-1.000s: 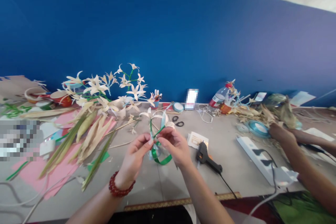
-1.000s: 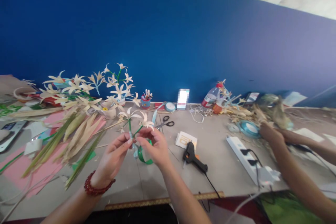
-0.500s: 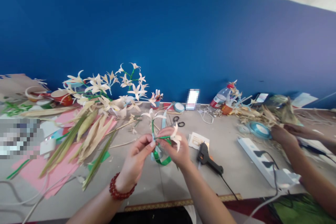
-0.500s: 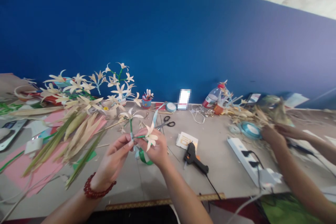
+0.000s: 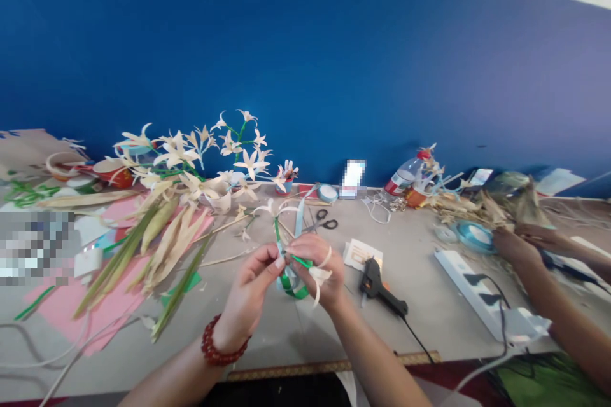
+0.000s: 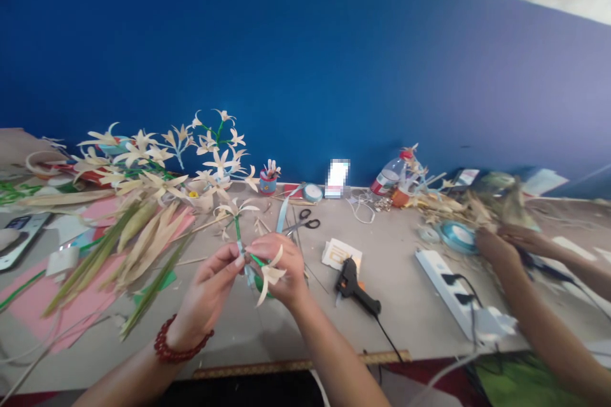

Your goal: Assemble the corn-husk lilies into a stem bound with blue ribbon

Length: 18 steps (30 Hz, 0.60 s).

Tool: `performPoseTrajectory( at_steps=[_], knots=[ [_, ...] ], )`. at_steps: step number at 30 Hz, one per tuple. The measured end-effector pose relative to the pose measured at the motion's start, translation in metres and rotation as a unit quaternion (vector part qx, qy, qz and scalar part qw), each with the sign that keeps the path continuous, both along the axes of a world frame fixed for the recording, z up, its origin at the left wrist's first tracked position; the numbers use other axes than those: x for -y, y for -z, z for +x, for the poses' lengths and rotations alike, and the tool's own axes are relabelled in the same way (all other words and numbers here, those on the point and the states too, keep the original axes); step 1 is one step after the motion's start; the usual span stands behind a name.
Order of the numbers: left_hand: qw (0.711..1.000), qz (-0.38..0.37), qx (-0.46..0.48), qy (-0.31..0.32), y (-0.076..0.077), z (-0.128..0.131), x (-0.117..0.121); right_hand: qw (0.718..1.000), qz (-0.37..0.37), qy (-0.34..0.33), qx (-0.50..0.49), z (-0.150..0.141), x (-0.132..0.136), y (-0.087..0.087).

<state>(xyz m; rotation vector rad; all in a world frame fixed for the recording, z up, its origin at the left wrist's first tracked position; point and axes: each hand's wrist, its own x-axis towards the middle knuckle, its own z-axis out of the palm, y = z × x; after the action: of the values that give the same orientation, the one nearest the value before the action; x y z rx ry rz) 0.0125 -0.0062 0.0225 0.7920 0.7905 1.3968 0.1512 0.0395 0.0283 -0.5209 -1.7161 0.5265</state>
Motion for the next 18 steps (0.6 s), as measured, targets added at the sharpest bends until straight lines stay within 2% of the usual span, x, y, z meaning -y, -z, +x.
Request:
performPoseTrajectory(
  at_steps=[6, 13, 18],
  knots=[
    [1.000, 0.003, -0.013, -0.004, 0.0019, 0.0018, 0.0011, 1.000, 0.014, 0.014, 0.014, 0.0050, -0.0007, 0.0079],
    [1.000, 0.006, -0.018, 0.000, 0.0038, 0.0041, 0.0008, 1.000, 0.006, -0.001, 0.019, 0.0075, -0.0036, 0.0079],
    [1.000, 0.006, -0.012, -0.001, 0.0061, 0.0042, 0.0022, 1.000, 0.027, -0.012, 0.002, 0.0081, -0.0021, 0.0061]
  ],
)
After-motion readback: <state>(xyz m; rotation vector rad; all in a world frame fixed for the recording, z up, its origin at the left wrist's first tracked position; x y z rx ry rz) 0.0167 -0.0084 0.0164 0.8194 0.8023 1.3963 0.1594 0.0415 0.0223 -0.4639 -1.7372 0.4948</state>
